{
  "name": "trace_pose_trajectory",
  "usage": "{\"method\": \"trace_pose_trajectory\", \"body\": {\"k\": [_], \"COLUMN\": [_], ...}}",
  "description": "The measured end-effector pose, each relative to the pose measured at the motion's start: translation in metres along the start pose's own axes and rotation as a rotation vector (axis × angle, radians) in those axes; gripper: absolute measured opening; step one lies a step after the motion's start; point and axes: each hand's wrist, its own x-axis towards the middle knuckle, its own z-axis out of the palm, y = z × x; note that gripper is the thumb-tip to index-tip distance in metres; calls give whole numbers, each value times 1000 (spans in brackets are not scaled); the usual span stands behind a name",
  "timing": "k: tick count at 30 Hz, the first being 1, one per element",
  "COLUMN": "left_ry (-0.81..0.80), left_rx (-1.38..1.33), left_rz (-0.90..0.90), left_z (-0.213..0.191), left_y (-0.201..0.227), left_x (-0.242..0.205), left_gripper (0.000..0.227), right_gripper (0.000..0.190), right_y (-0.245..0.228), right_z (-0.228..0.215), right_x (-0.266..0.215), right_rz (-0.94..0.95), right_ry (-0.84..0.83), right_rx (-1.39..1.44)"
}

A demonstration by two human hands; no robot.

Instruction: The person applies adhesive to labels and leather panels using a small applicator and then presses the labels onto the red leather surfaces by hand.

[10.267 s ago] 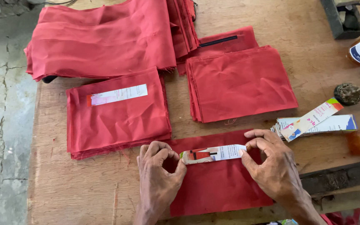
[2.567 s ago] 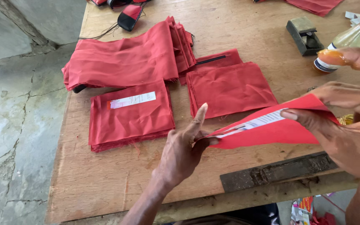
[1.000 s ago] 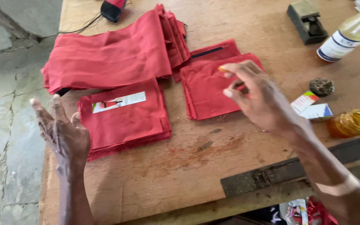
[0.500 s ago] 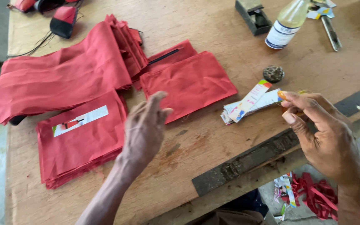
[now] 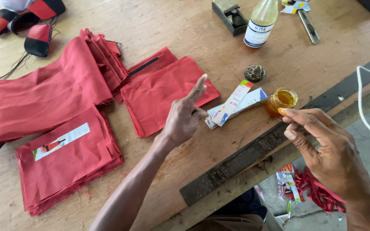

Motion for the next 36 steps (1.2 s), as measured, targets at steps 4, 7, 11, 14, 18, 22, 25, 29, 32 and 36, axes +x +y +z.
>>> {"method": "trace_pose_trajectory", "body": {"k": [4, 7, 11, 14, 18, 22, 25, 29, 32, 36], "left_ry": [172, 207, 68, 162, 223, 162, 139, 159, 191, 223], "left_rx": [248, 430, 520, 472, 484, 458, 374, 185, 82, 77], "left_rz": [210, 204, 123, 131, 107, 70, -16, 97, 241, 216], "left_z": [31, 53, 65, 69, 75, 77, 79, 77, 72, 60], "left_y": [-6, -6, -4, -5, -10, -11, -9, -7, -1, 14], "left_x": [25, 40, 53, 55, 57, 58, 58, 59, 62, 40], "left_gripper": [37, 25, 24, 24, 34, 18, 24, 36, 36, 26], "right_gripper": [35, 48, 63, 67, 68, 74, 66, 65, 59, 65], "right_y": [3, 10, 32, 54, 71, 73, 71, 70, 66, 63], "right_z": [-3, -8, -19, -26, -24, -20, -15, -5, -7, -22], "right_x": [2, 5, 9, 21, 39, 57, 66, 85, 87, 69], "right_rz": [-61, -7, -24, -149, -60, 36, 182, 158, 71, 82], "right_ry": [37, -5, -62, -161, -311, -425, -489, -563, -577, -459], "right_rx": [-19, -70, -398, -621, -670, -591, -528, -509, -534, -532]}}
